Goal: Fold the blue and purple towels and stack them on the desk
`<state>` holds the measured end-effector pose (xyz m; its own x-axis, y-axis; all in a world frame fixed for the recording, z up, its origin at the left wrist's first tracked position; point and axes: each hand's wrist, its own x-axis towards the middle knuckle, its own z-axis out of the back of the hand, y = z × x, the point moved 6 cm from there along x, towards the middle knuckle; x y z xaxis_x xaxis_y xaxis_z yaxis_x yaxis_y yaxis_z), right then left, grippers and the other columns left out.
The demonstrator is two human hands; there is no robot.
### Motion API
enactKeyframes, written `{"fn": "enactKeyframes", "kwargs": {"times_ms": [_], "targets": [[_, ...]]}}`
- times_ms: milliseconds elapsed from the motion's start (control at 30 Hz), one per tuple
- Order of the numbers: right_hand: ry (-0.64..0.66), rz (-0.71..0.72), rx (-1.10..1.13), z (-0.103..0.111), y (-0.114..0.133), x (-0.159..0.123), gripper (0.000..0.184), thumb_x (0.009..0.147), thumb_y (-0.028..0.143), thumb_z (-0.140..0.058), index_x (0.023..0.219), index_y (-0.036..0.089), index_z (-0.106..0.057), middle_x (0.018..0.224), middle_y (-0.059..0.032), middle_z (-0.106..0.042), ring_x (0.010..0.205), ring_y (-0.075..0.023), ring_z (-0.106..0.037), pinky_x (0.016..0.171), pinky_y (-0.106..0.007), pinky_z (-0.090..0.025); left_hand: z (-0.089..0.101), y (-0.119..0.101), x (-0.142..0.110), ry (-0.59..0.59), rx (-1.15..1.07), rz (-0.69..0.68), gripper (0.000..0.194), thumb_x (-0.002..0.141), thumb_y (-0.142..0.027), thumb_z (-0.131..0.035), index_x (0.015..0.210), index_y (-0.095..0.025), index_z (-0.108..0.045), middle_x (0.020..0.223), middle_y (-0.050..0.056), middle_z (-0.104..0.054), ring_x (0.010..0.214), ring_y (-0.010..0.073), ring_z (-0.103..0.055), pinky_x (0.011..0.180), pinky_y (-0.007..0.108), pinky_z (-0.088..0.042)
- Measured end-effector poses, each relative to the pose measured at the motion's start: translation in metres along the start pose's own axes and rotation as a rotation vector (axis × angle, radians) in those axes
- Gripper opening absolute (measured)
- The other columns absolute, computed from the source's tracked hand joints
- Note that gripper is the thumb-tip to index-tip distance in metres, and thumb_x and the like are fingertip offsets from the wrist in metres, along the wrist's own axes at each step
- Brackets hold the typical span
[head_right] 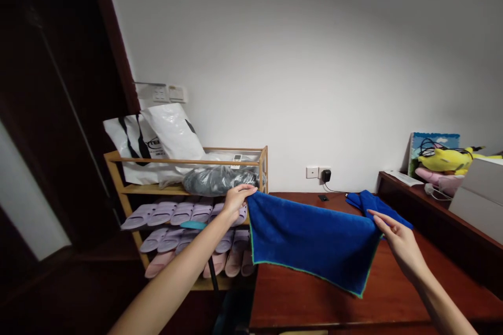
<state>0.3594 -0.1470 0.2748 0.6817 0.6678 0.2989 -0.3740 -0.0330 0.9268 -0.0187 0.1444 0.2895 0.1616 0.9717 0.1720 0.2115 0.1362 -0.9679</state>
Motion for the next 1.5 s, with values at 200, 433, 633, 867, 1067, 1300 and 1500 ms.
{"fn": "enactKeyframes", "kwargs": {"times_ms": [200, 433, 633, 867, 1067, 1300, 1500], "targets": [[0.116, -0.093, 0.041, 0.001, 0.004, 0.003, 0.063, 0.065, 0.054, -0.070, 0.115, 0.015, -0.064, 0.090, -0.0065, -0.073, 0.082, -0.0189, -0.064, 0.070, -0.023, -0.050, 0.006, 0.003, 0.000, 0.002, 0.005, 0.104, 0.030, 0.049, -0.024, -0.079, 0.077, -0.016, -0.072, 0.068, 0.001, -0.068, 0.058, 0.0110, -0.056, 0.048, 0.019, -0.031], [0.080, -0.074, -0.014, 0.003, 0.014, -0.001, 0.055, 0.057, 0.051, -0.075, 0.099, 0.015, -0.071, 0.081, -0.0054, -0.073, 0.080, -0.0222, -0.066, 0.067, -0.026, -0.052, 0.012, 0.024, 0.005, -0.014, -0.009, 0.222, 0.032, 0.042, -0.018, -0.083, 0.071, -0.015, -0.072, 0.060, 0.001, -0.067, 0.048, 0.0086, -0.052, 0.045, 0.019, -0.026], [-0.019, -0.040, -0.030, 0.007, 0.022, -0.003, 0.045, 0.061, 0.053, -0.070, 0.090, 0.019, -0.073, 0.096, -0.0051, -0.073, 0.097, -0.0268, -0.064, 0.082, -0.030, -0.051, 0.013, 0.031, 0.007, 0.001, -0.073, 0.303, 0.033, 0.042, -0.015, -0.084, 0.072, -0.015, -0.071, 0.060, 0.001, -0.066, 0.044, 0.0076, -0.050, 0.043, 0.019, -0.026], [-0.035, -0.044, -0.027, 0.008, 0.019, -0.005, 0.045, 0.060, 0.052, -0.071, 0.091, 0.019, -0.073, 0.092, -0.0043, -0.074, 0.093, -0.0255, -0.065, 0.076, -0.027, -0.052, 0.015, 0.030, 0.006, 0.024, -0.110, 0.314, 0.033, 0.046, -0.015, -0.082, 0.077, -0.016, -0.071, 0.064, 0.001, -0.068, 0.046, 0.0091, -0.054, 0.043, 0.018, -0.029], [-0.051, -0.022, 0.012, 0.014, 0.021, -0.006, 0.043, 0.062, 0.051, -0.070, 0.092, 0.020, -0.072, 0.093, -0.0045, -0.074, 0.091, -0.0248, -0.065, 0.075, -0.028, -0.052, 0.024, 0.026, 0.004, 0.076, -0.095, 0.196, 0.028, 0.050, -0.016, -0.081, 0.076, -0.015, -0.072, 0.069, 0.005, -0.069, 0.056, 0.0104, -0.059, 0.047, 0.018, -0.035], [0.103, -0.027, -0.135, -0.004, 0.016, -0.003, 0.048, 0.063, 0.054, -0.069, 0.093, 0.018, -0.072, 0.085, -0.0061, -0.074, 0.081, -0.0233, -0.066, 0.063, -0.027, -0.051, 0.021, 0.038, -0.013, 0.262, 0.099, 0.014, 0.033, 0.060, -0.028, -0.078, 0.090, -0.014, -0.073, 0.085, 0.009, -0.072, 0.078, 0.0181, -0.064, 0.064, 0.024, -0.044], [0.174, 0.022, -0.152, -0.024, 0.003, -0.003, 0.049, 0.062, 0.058, -0.068, 0.088, 0.017, -0.073, 0.091, -0.0087, -0.074, 0.086, -0.0251, -0.065, 0.071, -0.029, -0.051, -0.054, 0.134, -0.096, 0.630, 0.431, -0.044, 0.024, 0.065, -0.033, -0.073, 0.082, -0.015, -0.073, 0.075, 0.005, -0.070, 0.073, 0.0202, -0.063, 0.070, 0.031, -0.046]]}}
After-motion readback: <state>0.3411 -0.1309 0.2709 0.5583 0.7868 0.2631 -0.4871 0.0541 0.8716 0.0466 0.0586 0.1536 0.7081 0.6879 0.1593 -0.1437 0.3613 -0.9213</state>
